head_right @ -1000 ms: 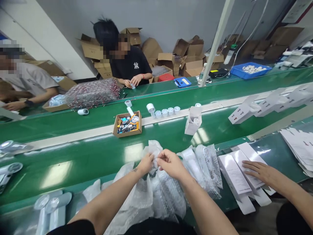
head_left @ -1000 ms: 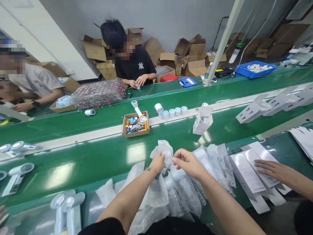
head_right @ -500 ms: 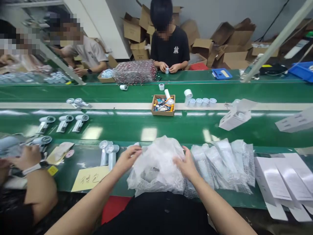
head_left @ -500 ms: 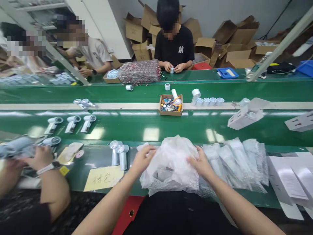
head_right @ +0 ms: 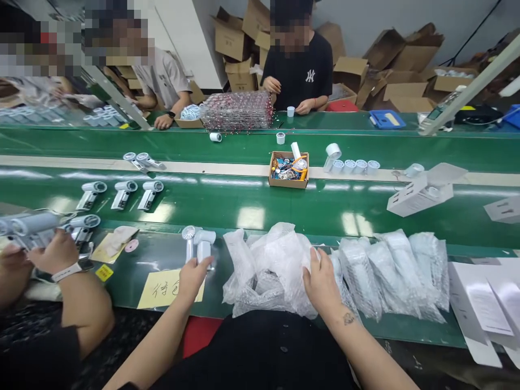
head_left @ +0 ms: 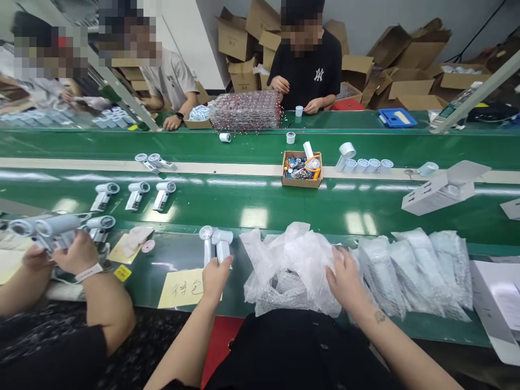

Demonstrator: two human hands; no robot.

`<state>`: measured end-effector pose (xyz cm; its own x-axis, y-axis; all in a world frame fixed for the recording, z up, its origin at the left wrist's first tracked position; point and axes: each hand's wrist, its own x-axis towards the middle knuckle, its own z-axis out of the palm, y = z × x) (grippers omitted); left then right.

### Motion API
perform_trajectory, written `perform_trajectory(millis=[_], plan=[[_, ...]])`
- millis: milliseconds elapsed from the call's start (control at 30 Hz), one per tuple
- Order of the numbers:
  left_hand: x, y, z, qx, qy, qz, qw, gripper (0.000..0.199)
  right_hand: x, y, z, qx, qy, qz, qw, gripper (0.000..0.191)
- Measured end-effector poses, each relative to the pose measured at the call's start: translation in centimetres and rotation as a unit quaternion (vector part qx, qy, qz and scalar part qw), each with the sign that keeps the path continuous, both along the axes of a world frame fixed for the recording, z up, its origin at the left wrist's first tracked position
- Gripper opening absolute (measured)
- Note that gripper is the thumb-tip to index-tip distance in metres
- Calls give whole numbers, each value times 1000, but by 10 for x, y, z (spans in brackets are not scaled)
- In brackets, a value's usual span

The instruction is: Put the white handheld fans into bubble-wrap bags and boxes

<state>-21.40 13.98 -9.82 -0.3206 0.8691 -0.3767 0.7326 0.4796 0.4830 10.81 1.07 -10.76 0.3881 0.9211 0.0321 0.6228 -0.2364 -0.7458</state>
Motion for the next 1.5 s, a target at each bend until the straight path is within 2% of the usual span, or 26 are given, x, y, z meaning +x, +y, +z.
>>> perform_trajectory(millis=[33, 100, 133, 200, 233, 267, 300, 367, 400, 467, 533, 600, 667, 733, 767, 800, 867, 933, 967, 1033, 1133, 1267, 1300, 1367, 1433, 1500], plan=[[9, -5, 9, 20, -92, 13, 995, 32, -2, 3, 16, 15, 37, -9, 999, 46], [32, -22, 30, 32, -299, 20, 953, 37, -17, 13, 44, 0, 202, -24, 979, 43], [45, -33, 39, 13, -380, -4, 925, 39, -28, 20, 55, -25, 318, -19, 948, 46], [66, -54, 52, -36, -442, -113, 889, 40, -53, 35, 69, -82, 520, 4, 850, 54], [72, -62, 54, -29, -430, -167, 887, 40, -63, 40, 71, -95, 582, 5, 808, 56], [74, -67, 51, 6, -390, -208, 897, 38, -70, 44, 72, -96, 616, -2, 782, 55], [73, -69, 44, 60, -328, -237, 913, 36, -74, 46, 71, -91, 627, -20, 773, 54], [65, -65, 21, 149, -171, -281, 933, 34, -69, 42, 68, -90, 621, -50, 777, 53], [61, -60, 8, 153, -101, -314, 932, 31, -62, 38, 68, -104, 617, -47, 779, 54], [55, -49, -14, 102, -15, -389, 915, 16, -46, 27, 68, -162, 617, -13, 770, 56], [56, -40, -23, 57, 15, -423, 904, 15, -33, 17, 72, -205, 628, 24, 751, 61], [61, -36, -14, 64, -14, -408, 911, 23, -30, 10, 77, -215, 648, 54, 729, 73], [68, -35, 8, 77, -113, -395, 908, 20, -34, 8, 80, -218, 670, 78, 705, 90], [75, -34, 32, 38, -254, -392, 883, 16, -41, 10, 83, -233, 683, 108, 684, 96], [78, -34, 42, 3, -316, -377, 871, 18, -43, 11, 85, -241, 682, 124, 679, 92], [81, -33, 50, -26, -365, -341, 866, 20, -43, 12, 86, -247, 678, 136, 679, 83], [86, -32, 61, -40, -419, -224, 879, 25, -39, 13, 89, -250, 659, 133, 697, 60], [90, -34, 68, 8, -427, -139, 894, 26, -30, 10, 93, -249, 635, 98, 725, 47], [93, -37, 72, 43, -419, -141, 896, 24, -26, 7, 95, -249, 624, 81, 736, 45], [99, -43, 80, 118, -391, -218, 887, 20, -20, -1, 100, -242, 610, 63, 752, 45], [113, -49, 93, 208, -348, -335, 850, 18, -21, -15, 107, -208, 600, 57, 770, 44], [133, -46, 104, 213, -331, -355, 848, 20, -29, -28, 113, -159, 516, 31, 841, 56], [136, -45, 106, 220, -330, -378, 836, 19, -29, -31, 114, -150, 504, 17, 850, 62], [136, -42, 109, 258, -327, -457, 786, 17, -27, -36, 116, -148, 529, 2, 836, 69], [132, -43, 113, 304, -306, -524, 734, 17, -21, -42, 118, -150, 584, 0, 798, 64], [127, -47, 116, 349, -270, -549, 710, 17, -15, -47, 120, -145, 619, -12, 772, 58]])
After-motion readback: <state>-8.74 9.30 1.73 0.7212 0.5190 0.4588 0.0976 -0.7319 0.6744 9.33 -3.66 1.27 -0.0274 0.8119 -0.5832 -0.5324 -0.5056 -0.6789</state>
